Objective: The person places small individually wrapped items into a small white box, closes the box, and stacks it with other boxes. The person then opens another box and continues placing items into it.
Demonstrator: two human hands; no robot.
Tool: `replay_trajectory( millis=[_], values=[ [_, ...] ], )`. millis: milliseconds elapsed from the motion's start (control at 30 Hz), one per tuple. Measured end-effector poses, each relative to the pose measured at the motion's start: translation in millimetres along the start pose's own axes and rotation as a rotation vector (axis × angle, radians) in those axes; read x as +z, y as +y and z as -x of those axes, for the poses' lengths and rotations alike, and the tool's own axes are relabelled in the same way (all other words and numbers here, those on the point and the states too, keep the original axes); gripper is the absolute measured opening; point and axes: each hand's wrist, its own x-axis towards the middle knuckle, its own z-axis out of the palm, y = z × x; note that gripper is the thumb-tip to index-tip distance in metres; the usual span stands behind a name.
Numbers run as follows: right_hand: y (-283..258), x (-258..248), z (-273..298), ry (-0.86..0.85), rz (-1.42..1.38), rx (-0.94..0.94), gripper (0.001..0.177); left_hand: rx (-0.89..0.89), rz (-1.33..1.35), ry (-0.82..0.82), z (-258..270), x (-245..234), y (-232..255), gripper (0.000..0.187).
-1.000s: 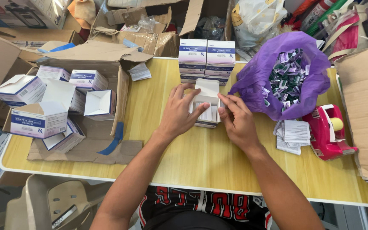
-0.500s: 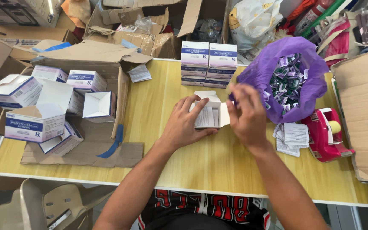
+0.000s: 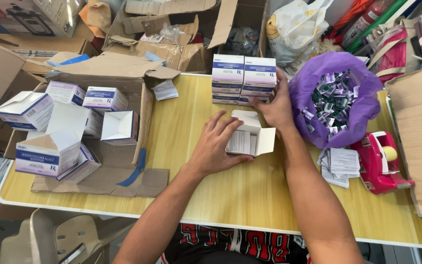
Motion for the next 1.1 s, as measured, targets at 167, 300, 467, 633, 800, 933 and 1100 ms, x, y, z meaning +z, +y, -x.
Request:
replay_trajectory(
  millis=[167, 300, 467, 633, 800, 933, 1100],
  values=[
    [0.6, -2.1, 2.3, 0.036, 0.037, 0.084, 0.080, 0.028, -0.005, 0.020, 0.0, 2.0, -0.2, 0.094],
    [-9.0, -3.7, 5.5, 0.025, 0.007, 0.027, 0.081, -0.008, 0.025, -0.007, -0.4, 3.1, 1.6, 0.092],
    [-24.9, -7.7, 5.7, 0.072, -0.009, 0.011, 0.077, -0.004, 0.034, -0.013, -1.2, 3.5, 3.7, 0.092],
    [-33.1, -17.1, 5.3, 0.020, -0.028, 0.008, 0.076, 0.003, -0.007, -0.006, -9.0, 8.3, 1.1, 0.093],
    [-26.5, -17.2, 7.0, -0.039, -0.106, 0.171, 0.079, -0.007, -0.011, -0.005, -9.8, 10.8, 3.6, 0.095],
    [-20.2, -14.4, 6.4, -0.045, -0.103, 0.132, 0.076, -0.020, 0.055, -0.038, -5.7, 5.4, 1.8, 0.095],
    [-19.1, -14.9, 7.3, -0.051, 0.009, 0.150, 0.082, -0.016, 0.088, -0.089, -2.1, 2.5, -1.2, 0.092]
  ],
)
